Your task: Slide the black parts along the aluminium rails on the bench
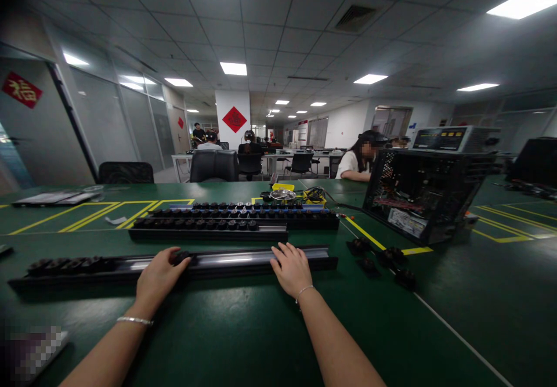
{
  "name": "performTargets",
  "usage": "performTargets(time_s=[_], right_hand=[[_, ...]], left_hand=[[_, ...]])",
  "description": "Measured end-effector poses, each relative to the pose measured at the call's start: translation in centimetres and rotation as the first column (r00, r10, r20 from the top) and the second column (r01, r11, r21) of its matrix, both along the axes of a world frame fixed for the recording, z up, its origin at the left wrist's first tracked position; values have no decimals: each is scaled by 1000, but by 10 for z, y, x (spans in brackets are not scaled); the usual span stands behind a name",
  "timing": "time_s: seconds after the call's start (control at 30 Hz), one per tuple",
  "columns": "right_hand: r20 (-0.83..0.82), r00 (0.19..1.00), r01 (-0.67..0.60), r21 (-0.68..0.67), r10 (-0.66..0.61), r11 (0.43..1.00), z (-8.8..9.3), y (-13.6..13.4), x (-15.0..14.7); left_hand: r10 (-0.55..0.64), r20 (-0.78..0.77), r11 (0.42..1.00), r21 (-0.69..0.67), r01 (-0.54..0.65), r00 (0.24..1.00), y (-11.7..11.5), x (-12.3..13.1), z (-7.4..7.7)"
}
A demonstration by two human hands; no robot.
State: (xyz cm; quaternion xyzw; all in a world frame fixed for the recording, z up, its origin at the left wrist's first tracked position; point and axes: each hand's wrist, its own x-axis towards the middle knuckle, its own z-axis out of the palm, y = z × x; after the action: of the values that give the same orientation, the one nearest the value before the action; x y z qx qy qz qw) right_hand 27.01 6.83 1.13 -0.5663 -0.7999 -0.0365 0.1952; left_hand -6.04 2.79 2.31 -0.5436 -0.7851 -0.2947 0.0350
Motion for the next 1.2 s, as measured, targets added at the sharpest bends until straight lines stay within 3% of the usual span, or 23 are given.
performTargets(time_s=[0.6, 1.2], right_hand=[[9, 1000, 1, -6, -1, 1000, 1, 0, 1], [5, 1000, 8, -7, -8, 1000, 0, 0, 1]], left_hand=[[-94, 133, 995, -16, 97, 987, 0, 7, 1], [-312, -25, 950, -18, 312, 950, 0, 13, -1]])
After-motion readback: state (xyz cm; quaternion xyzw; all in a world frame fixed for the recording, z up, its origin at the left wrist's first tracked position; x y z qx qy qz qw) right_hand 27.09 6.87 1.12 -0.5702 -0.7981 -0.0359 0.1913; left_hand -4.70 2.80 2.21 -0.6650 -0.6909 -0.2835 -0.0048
